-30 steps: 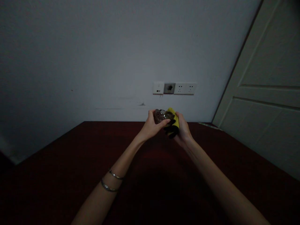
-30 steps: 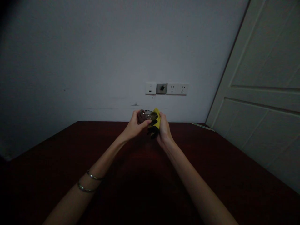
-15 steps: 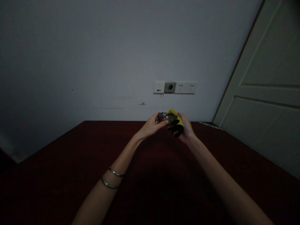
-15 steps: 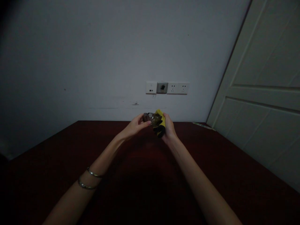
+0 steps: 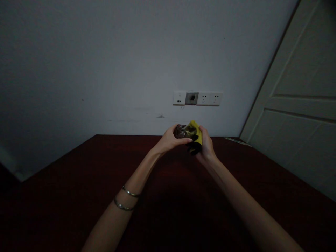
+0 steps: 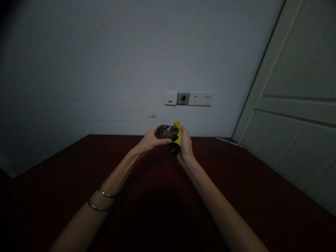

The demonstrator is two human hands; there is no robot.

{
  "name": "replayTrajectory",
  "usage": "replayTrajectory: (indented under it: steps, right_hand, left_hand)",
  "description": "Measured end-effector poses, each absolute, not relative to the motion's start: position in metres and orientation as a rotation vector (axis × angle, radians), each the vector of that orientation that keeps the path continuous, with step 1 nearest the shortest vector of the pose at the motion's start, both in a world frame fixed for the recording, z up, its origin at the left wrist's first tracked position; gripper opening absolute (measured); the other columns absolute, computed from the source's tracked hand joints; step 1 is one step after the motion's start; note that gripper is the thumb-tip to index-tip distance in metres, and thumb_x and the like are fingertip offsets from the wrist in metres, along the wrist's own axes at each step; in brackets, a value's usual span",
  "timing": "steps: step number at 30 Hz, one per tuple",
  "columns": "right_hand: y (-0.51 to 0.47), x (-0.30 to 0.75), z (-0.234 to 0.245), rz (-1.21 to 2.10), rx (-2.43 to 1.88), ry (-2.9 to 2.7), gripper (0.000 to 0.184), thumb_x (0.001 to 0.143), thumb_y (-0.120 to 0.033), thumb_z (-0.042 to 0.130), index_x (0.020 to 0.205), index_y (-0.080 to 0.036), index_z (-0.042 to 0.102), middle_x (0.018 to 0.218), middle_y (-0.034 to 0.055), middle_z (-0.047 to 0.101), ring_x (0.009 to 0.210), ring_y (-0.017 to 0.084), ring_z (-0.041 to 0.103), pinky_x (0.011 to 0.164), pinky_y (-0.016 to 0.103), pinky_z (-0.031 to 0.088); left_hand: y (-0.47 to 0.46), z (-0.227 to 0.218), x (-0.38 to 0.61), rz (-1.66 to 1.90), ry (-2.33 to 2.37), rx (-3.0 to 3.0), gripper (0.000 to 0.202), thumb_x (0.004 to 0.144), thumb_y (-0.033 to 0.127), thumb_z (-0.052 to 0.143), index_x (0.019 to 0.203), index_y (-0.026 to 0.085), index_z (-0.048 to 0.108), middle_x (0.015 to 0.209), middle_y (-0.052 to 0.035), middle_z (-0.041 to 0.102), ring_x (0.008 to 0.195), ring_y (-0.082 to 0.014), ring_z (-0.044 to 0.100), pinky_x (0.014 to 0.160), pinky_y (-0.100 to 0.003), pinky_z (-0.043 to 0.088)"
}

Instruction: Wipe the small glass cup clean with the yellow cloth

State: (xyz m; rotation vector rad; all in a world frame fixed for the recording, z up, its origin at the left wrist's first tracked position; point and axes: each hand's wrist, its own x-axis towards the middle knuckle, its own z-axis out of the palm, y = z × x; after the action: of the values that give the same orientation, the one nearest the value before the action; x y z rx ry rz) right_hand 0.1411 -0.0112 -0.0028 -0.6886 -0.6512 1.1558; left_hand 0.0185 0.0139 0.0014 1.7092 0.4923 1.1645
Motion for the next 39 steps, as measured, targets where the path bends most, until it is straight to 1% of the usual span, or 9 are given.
replayTrajectory:
  steps: [4, 10, 13, 16, 20, 24, 26, 33, 39]
  right_hand:
    - [-0.002, 0.147, -0.005, 1.121, -0.654, -0.609, 0.019, 0.079, -0.032, 0.047, 0.074, -0.019, 0.06, 0.068, -0.0005, 0.062, 0.062, 0.013, 0.057, 0.061, 0.024, 0.049]
    - [0.002, 0.157, -0.006, 1.179, -0.705, -0.618, 0.017, 0.076, -0.03, 0.049, 0.071, -0.018, 0.06, 0.065, 0.0001, 0.059, 0.056, 0.012, 0.052, 0.058, 0.026, 0.047]
    - [-0.003, 0.153, -0.004, 1.176, -0.724, -0.641, 0.019, 0.077, -0.034, 0.048, 0.074, -0.019, 0.06, 0.064, 0.0004, 0.059, 0.054, 0.012, 0.05, 0.053, 0.026, 0.044]
    - [-0.009, 0.147, -0.003, 1.177, -0.728, -0.679, 0.023, 0.078, -0.039, 0.048, 0.078, -0.02, 0.061, 0.063, 0.0001, 0.058, 0.054, 0.013, 0.05, 0.05, 0.025, 0.042]
    - [-0.013, 0.14, 0.001, 1.157, -0.713, -0.67, 0.024, 0.081, -0.039, 0.046, 0.08, -0.02, 0.062, 0.066, 0.0002, 0.059, 0.059, 0.014, 0.053, 0.056, 0.026, 0.046]
    - [-0.013, 0.138, 0.007, 1.114, -0.657, -0.651, 0.021, 0.08, -0.034, 0.047, 0.078, -0.02, 0.063, 0.073, 0.0007, 0.063, 0.068, 0.014, 0.057, 0.066, 0.027, 0.048]
    - [-0.011, 0.139, 0.008, 1.114, -0.65, -0.631, 0.019, 0.079, -0.032, 0.048, 0.075, -0.02, 0.063, 0.074, 0.0006, 0.063, 0.068, 0.013, 0.057, 0.066, 0.026, 0.048]
    - [-0.001, 0.152, 0.0, 1.153, -0.669, -0.632, 0.018, 0.076, -0.031, 0.049, 0.071, -0.019, 0.061, 0.066, 0.0006, 0.062, 0.058, 0.013, 0.054, 0.054, 0.024, 0.047]
    - [-0.003, 0.152, 0.005, 1.144, -0.699, -0.61, 0.019, 0.076, -0.031, 0.047, 0.07, -0.019, 0.061, 0.064, 0.0013, 0.061, 0.053, 0.012, 0.052, 0.043, 0.022, 0.042]
  left_hand:
    - [0.014, -0.005, 0.025, 1.165, 0.501, 1.671, 0.063, 0.057, 0.026, 0.08, 0.11, 0.011, 0.048, 0.114, -0.0153, 0.057, 0.104, -0.0223, 0.055, 0.095, -0.043, 0.04]
    - [0.015, -0.009, 0.024, 1.11, 0.41, 1.691, 0.048, 0.068, 0.028, 0.072, 0.108, 0.011, 0.052, 0.111, -0.0142, 0.058, 0.104, -0.0222, 0.054, 0.098, -0.045, 0.036]
    - [0.016, -0.007, 0.024, 1.197, 0.461, 1.658, 0.047, 0.064, 0.026, 0.075, 0.103, 0.011, 0.053, 0.105, -0.0128, 0.06, 0.099, -0.0217, 0.056, 0.096, -0.045, 0.038]
    - [0.019, -0.004, 0.023, 1.266, 0.516, 1.655, 0.054, 0.057, 0.024, 0.079, 0.102, 0.012, 0.052, 0.103, -0.0118, 0.06, 0.097, -0.0217, 0.057, 0.095, -0.044, 0.04]
    - [0.022, -0.006, 0.025, 1.336, 0.548, 1.622, 0.069, 0.052, 0.026, 0.082, 0.11, 0.013, 0.048, 0.111, -0.0124, 0.058, 0.103, -0.0226, 0.055, 0.097, -0.044, 0.038]
    - [0.021, -0.015, 0.033, 1.334, 0.485, 1.554, 0.062, 0.054, 0.031, 0.082, 0.104, 0.013, 0.05, 0.108, -0.0129, 0.06, 0.101, -0.0236, 0.057, 0.094, -0.045, 0.04]
    - [0.019, -0.017, 0.036, 1.344, 0.466, 1.509, 0.064, 0.053, 0.031, 0.082, 0.105, 0.014, 0.048, 0.11, -0.0139, 0.06, 0.102, -0.0242, 0.057, 0.094, -0.045, 0.04]
    - [0.011, -0.013, 0.03, 1.245, 0.449, 1.62, 0.053, 0.069, 0.035, 0.07, 0.11, 0.013, 0.045, 0.116, -0.0134, 0.056, 0.108, -0.0233, 0.053, 0.099, -0.042, 0.036]
    - [0.016, -0.019, 0.032, 1.312, 0.423, 1.58, 0.063, 0.062, 0.035, 0.076, 0.11, 0.014, 0.04, 0.118, -0.0145, 0.053, 0.11, -0.024, 0.053, 0.1, -0.042, 0.037]
